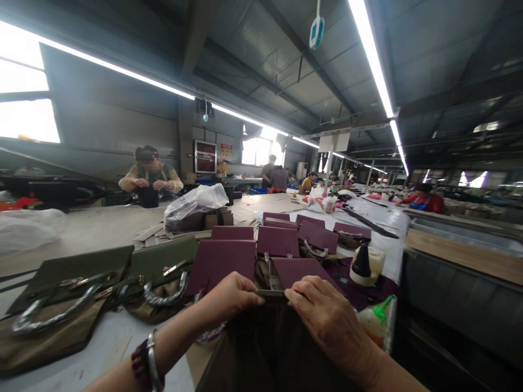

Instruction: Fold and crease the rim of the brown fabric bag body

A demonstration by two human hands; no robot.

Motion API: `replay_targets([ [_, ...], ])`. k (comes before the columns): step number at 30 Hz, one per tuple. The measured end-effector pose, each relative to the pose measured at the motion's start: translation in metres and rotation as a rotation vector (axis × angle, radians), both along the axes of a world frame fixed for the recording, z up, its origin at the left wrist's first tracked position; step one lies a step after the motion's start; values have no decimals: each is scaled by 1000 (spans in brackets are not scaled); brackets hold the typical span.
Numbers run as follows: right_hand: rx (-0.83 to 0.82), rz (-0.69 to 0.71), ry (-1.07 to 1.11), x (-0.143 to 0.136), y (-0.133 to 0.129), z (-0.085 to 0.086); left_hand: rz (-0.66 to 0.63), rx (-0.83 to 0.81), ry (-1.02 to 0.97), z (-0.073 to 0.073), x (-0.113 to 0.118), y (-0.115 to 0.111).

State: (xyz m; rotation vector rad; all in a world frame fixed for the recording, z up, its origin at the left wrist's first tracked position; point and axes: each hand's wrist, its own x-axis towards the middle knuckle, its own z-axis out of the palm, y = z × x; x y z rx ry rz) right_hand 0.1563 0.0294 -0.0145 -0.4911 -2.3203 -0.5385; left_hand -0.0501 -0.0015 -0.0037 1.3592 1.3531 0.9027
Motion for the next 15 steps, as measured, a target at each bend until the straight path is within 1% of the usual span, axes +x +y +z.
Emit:
replay_targets([
  [3,2,-11,1,-3,-2,-2,2,15,12,-2,-1,0],
  [9,29,-44,11,-8,-7,-3,25,51,33,-11,-3,2],
  [12,-21,-63,29,-11,-6,-5,30,63,40,-13,-3,2],
  [15,-77,-44,44,-11,-4,-8,34,67,50,-14,-4,2],
])
